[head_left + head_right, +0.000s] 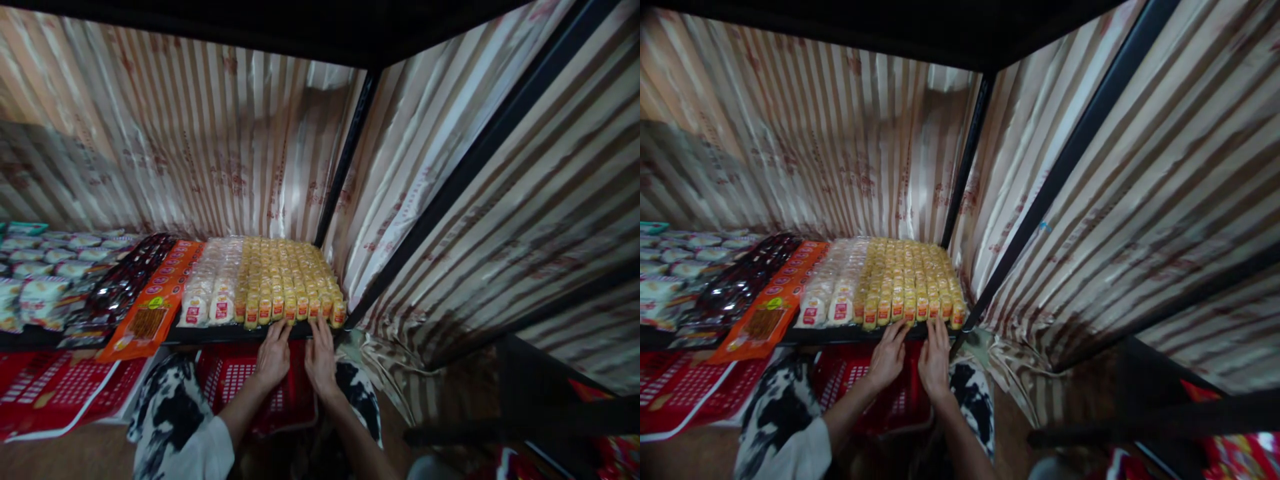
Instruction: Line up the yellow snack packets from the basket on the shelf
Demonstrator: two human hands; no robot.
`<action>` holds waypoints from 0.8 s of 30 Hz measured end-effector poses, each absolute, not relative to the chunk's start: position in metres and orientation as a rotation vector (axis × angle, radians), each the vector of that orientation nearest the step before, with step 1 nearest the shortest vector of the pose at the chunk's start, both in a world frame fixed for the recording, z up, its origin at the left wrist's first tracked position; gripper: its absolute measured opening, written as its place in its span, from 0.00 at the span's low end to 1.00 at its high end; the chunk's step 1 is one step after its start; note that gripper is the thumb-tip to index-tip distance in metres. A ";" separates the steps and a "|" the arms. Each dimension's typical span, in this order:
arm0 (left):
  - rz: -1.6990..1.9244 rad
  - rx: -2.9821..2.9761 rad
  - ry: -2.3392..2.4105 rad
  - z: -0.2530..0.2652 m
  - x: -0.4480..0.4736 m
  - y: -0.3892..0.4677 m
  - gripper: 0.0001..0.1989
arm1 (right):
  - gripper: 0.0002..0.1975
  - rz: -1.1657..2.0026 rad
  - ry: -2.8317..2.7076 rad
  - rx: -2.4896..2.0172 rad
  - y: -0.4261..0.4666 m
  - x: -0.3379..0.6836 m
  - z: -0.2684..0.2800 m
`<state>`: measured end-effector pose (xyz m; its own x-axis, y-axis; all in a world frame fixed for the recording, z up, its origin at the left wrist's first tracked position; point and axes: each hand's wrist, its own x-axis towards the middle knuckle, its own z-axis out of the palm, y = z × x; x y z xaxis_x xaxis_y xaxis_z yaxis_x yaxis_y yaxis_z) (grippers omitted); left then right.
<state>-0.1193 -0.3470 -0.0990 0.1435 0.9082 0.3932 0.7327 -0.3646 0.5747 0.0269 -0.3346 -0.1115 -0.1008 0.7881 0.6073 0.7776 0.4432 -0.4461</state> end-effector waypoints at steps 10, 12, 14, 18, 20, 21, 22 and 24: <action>1.335 1.868 2.068 -0.107 -0.152 -0.359 0.26 | 0.34 0.162 -2.033 -1.208 -0.327 -0.008 -0.111; 1.314 1.902 2.029 -0.109 -0.158 -0.355 0.26 | 0.34 0.159 -2.029 -1.206 -0.325 -0.008 -0.112; 1.297 1.940 1.967 -0.108 -0.162 -0.353 0.26 | 0.33 0.155 -2.036 -1.208 -0.323 -0.007 -0.114; 1.329 1.875 2.007 -0.103 -0.164 -0.352 0.26 | 0.32 0.135 -2.042 -1.223 -0.323 -0.004 -0.121; 1.345 1.814 2.059 -0.100 -0.165 -0.352 0.25 | 0.32 0.123 -2.046 -1.222 -0.322 -0.004 -0.124; 1.336 1.804 2.062 -0.100 -0.166 -0.352 0.25 | 0.32 0.117 -2.049 -1.220 -0.322 -0.004 -0.125; 1.314 1.810 2.050 -0.099 -0.167 -0.351 0.25 | 0.32 0.111 -2.050 -1.222 -0.322 -0.004 -0.126; 1.251 1.847 2.008 -0.100 -0.168 -0.349 0.24 | 0.31 0.098 -2.046 -1.230 -0.322 -0.006 -0.128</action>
